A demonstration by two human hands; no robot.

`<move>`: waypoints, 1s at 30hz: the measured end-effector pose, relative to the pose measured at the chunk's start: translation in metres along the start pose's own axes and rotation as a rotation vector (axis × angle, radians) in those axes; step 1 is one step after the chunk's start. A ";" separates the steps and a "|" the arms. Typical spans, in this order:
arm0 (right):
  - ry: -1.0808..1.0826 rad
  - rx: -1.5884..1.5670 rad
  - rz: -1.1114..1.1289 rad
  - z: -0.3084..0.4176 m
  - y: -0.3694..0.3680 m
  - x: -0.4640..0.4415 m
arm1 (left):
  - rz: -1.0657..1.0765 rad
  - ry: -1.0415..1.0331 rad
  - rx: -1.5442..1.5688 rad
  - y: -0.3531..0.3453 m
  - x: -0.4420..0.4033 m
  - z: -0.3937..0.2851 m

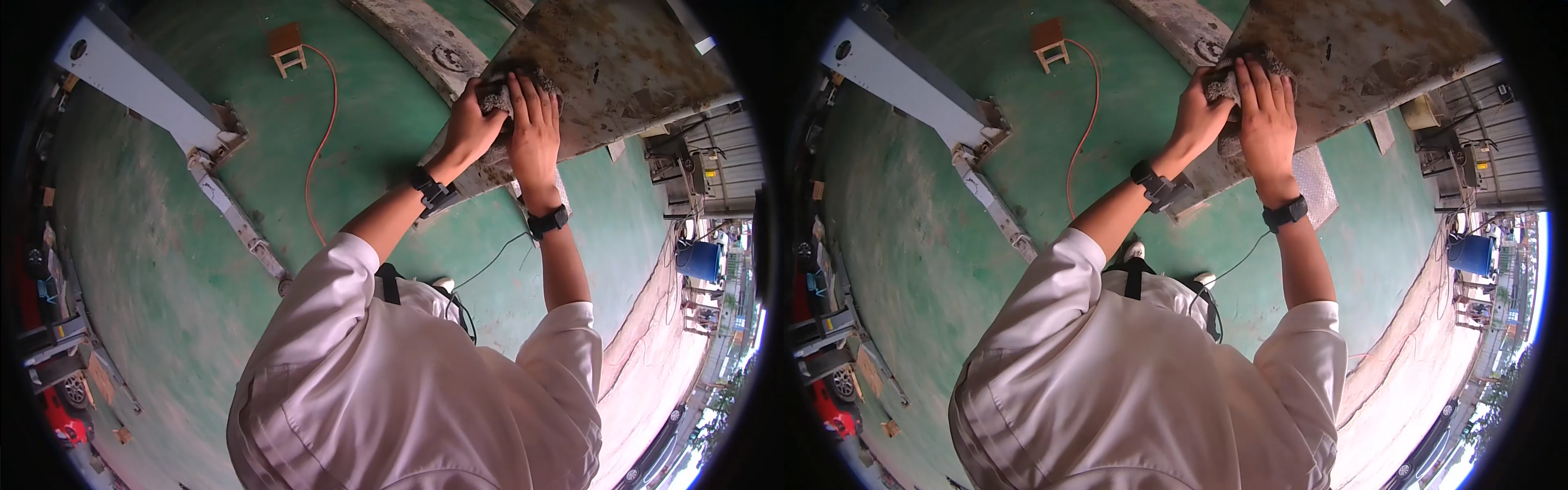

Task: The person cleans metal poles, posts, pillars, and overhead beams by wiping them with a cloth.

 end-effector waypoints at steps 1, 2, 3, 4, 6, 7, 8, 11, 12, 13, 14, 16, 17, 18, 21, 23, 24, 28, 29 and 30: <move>0.011 -0.040 -0.073 0.000 0.010 -0.004 | -0.003 -0.063 -0.007 -0.005 -0.002 -0.006; 0.021 -0.027 -0.058 -0.002 0.016 -0.004 | -0.006 -0.126 -0.015 -0.009 -0.002 -0.008; 0.028 -0.015 -0.040 -0.004 0.023 -0.002 | -0.029 -0.208 -0.069 -0.012 0.001 -0.005; 0.037 -0.003 -0.024 -0.006 0.027 0.000 | 0.034 -0.092 0.065 -0.014 0.007 -0.002; 0.042 -0.003 -0.005 -0.005 0.031 0.003 | 0.157 0.146 0.328 -0.004 0.028 -0.010; 0.046 -0.003 0.003 -0.006 0.032 0.003 | 0.277 0.239 0.238 -0.002 0.037 0.007; 0.050 -0.006 0.011 -0.005 0.031 0.003 | 0.344 0.372 0.279 -0.001 0.044 0.010; 0.008 -0.052 -0.051 0.000 0.028 -0.003 | 0.594 0.751 0.435 0.001 0.060 0.014; -0.008 -0.073 -0.069 0.003 0.029 -0.005 | 0.595 0.750 0.602 0.001 0.058 0.015; -0.019 -0.067 -0.070 0.005 0.030 -0.006 | 0.591 0.746 0.768 0.002 0.057 0.015; -0.029 -0.060 -0.073 0.007 0.030 -0.008 | 0.585 0.736 0.934 0.003 0.053 0.012; -0.034 -0.025 -0.079 0.009 0.033 -0.010 | 0.549 0.677 1.085 0.008 0.038 0.005; -0.031 0.003 -0.080 0.009 0.037 -0.009 | 0.548 0.626 1.133 0.013 0.032 0.002; -0.029 0.033 -0.081 0.009 0.041 -0.007 | 0.549 0.575 1.180 0.017 0.027 -0.002; -0.063 0.078 -0.062 0.006 0.053 0.004 | 0.532 0.512 1.229 0.018 0.020 -0.009; -0.106 0.082 -0.082 0.008 0.056 0.007 | 0.524 0.456 1.223 0.015 0.019 -0.006; -0.103 0.084 -0.099 0.007 0.056 0.007 | 0.525 0.463 1.271 0.014 0.020 -0.004; -0.105 0.105 -0.151 0.001 0.052 0.017 | 0.574 0.493 1.466 0.015 0.020 -0.014; -0.108 0.113 -0.154 0.001 0.050 0.020 | 0.576 0.509 1.451 0.020 0.018 -0.021; -0.113 0.119 -0.156 0.001 0.050 0.021 | 0.575 0.526 1.434 0.022 0.016 -0.023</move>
Point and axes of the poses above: each hand's wrist, its own x-axis away from the middle knuckle, its own y-axis out of the back of the hand, z = x × y, the point moved 1 cm from there along -x, towards the middle knuckle, and after that the axes turned 12 degrees about -x, right-handed, at the moved point
